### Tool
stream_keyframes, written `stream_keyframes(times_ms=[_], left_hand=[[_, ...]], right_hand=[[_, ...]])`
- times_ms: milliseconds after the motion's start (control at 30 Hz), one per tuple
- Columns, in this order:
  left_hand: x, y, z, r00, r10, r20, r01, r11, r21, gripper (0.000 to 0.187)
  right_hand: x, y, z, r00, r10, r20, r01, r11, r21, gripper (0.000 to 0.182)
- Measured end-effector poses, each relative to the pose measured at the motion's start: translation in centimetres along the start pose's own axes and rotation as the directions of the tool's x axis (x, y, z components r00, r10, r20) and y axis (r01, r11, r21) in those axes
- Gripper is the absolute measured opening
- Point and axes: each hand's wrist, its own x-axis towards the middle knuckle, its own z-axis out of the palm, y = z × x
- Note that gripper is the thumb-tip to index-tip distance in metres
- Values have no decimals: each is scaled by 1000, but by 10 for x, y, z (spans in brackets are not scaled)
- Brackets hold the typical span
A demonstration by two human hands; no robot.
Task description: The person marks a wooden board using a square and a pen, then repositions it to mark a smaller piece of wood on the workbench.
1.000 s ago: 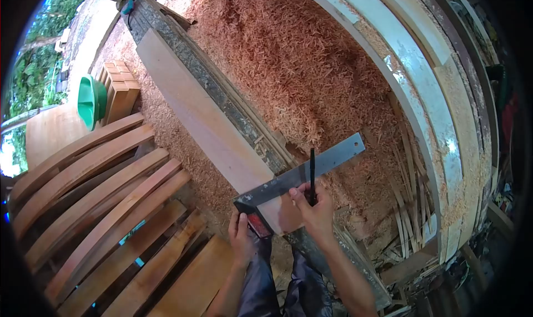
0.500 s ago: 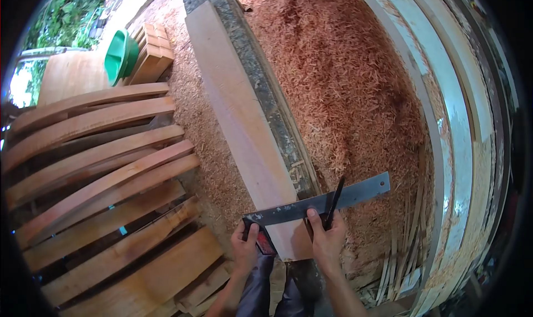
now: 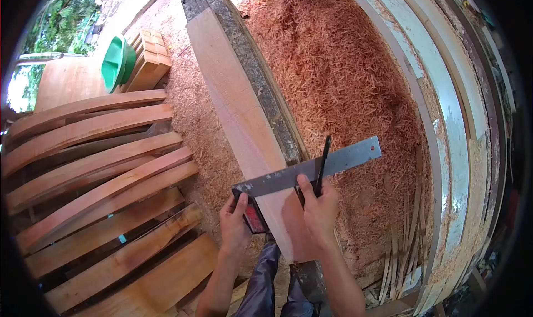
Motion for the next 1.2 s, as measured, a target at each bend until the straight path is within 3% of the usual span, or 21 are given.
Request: stream_keyframes(times_ms=[167, 267, 467, 567, 633, 667, 767, 867, 1200], left_hand=[[28, 18, 6, 998, 55, 35, -56, 998, 21, 21], [36, 26, 8, 996, 44, 75, -46, 999, 28, 20], [48, 34, 8, 996, 58, 73, -59, 998, 10, 19], [55, 37, 6, 993, 75, 89, -78, 997, 29, 19], [58, 40, 5, 996, 34, 84, -37, 999, 34, 19], [58, 41, 7, 996, 32, 87, -34, 999, 26, 19], [58, 43, 12, 997, 11, 73, -8, 999, -40, 18], [55, 45, 14, 997, -75, 37, 79, 988, -129, 19], [56, 40, 6, 998, -39, 50, 40, 999, -36, 28]], right_hand=[[19, -6, 11, 997, 40, 60, -32, 990, -135, 25], [22, -11, 17, 995, -2, 104, 9, 997, -73, 24], [32, -11, 42, 998, 17, -62, -11, 995, 97, 21], [37, -13, 49, 995, -16, -95, 23, 997, 74, 22], [38, -20, 52, 990, -79, -114, 64, 990, -127, 25], [39, -24, 53, 990, -85, -116, 69, 989, -135, 25], [40, -31, 54, 996, -15, -84, -3, 978, -207, 27], [41, -32, 58, 994, 78, -79, -88, 988, -129, 25], [43, -37, 62, 987, 129, -97, -143, 977, -155, 22]])
